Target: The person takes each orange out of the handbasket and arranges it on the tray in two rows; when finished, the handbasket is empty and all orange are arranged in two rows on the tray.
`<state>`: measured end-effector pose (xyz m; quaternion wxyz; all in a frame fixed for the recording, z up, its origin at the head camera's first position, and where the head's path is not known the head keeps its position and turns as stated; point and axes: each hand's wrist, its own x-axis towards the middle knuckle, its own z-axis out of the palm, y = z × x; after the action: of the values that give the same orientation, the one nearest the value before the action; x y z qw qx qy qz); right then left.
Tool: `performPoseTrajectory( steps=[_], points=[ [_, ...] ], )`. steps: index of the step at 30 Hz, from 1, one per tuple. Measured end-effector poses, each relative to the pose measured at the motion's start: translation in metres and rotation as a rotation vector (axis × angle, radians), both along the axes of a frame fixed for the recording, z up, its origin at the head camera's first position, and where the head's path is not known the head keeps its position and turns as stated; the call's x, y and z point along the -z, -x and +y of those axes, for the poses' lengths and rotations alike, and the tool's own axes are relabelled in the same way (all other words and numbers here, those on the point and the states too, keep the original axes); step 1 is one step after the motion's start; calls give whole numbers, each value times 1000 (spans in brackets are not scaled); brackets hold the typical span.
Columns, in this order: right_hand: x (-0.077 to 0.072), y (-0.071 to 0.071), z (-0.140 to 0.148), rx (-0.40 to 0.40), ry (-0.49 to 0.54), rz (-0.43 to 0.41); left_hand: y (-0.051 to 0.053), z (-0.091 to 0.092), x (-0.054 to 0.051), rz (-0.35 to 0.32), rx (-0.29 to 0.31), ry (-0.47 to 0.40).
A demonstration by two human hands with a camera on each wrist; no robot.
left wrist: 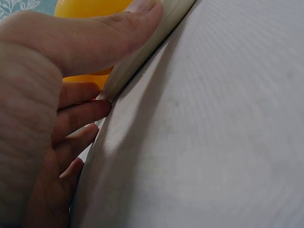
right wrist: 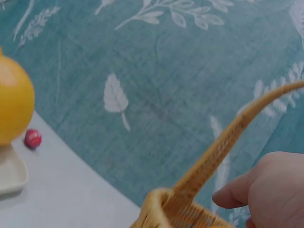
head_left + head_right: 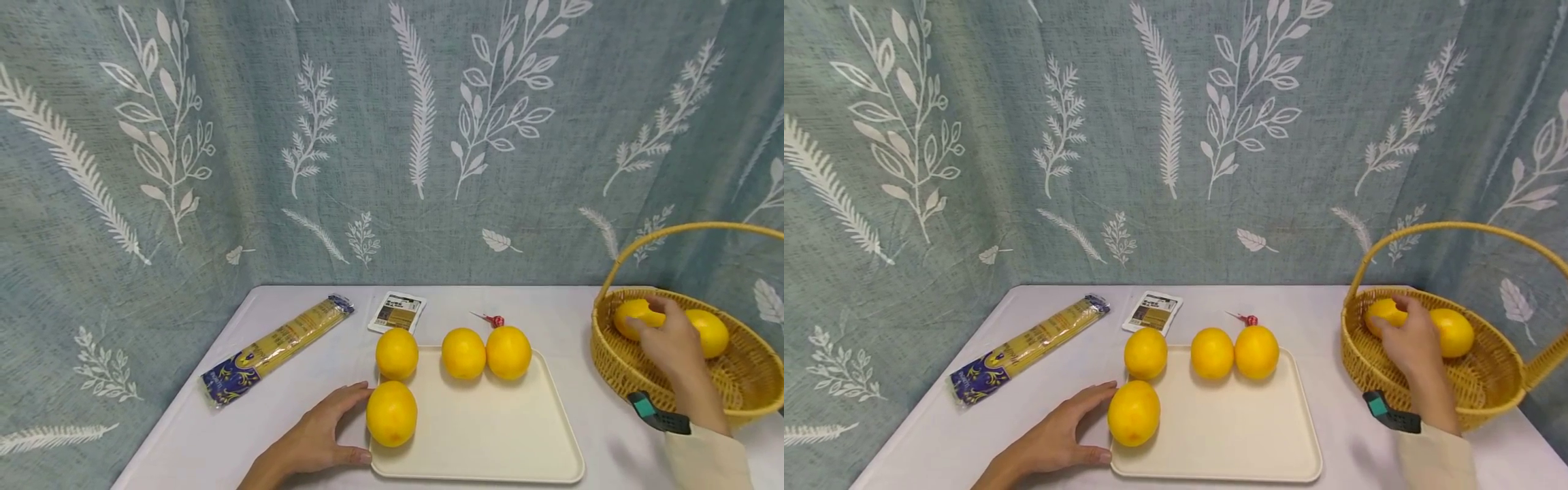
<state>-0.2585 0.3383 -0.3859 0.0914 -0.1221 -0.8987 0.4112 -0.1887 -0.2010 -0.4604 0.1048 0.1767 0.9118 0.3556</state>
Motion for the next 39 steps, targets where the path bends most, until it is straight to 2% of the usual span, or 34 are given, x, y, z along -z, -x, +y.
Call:
performPoseTrajectory(
  steps=[5,9,18,22,26,31,39],
  points=[
    [9,7,7,-46,33,-61,0,0,-1,15,0,7],
    [13,10,9,-68,9,-103,0,-1,-1,16,-6,16],
    [11,5,12,-52,-65,-176,-1,0,0,0,-2,4],
    [10,2,10,-1,-127,-149,-1,-1,1,8,6,-4],
    [8,2,9,37,-120,-129,0,-1,2,18,13,-8],
    [10,3,9,15,-86,-105,0,-1,2,36,16,-4],
    [14,6,5,-17,-49,-76,0,0,2,17,10,-5]
  ],
)
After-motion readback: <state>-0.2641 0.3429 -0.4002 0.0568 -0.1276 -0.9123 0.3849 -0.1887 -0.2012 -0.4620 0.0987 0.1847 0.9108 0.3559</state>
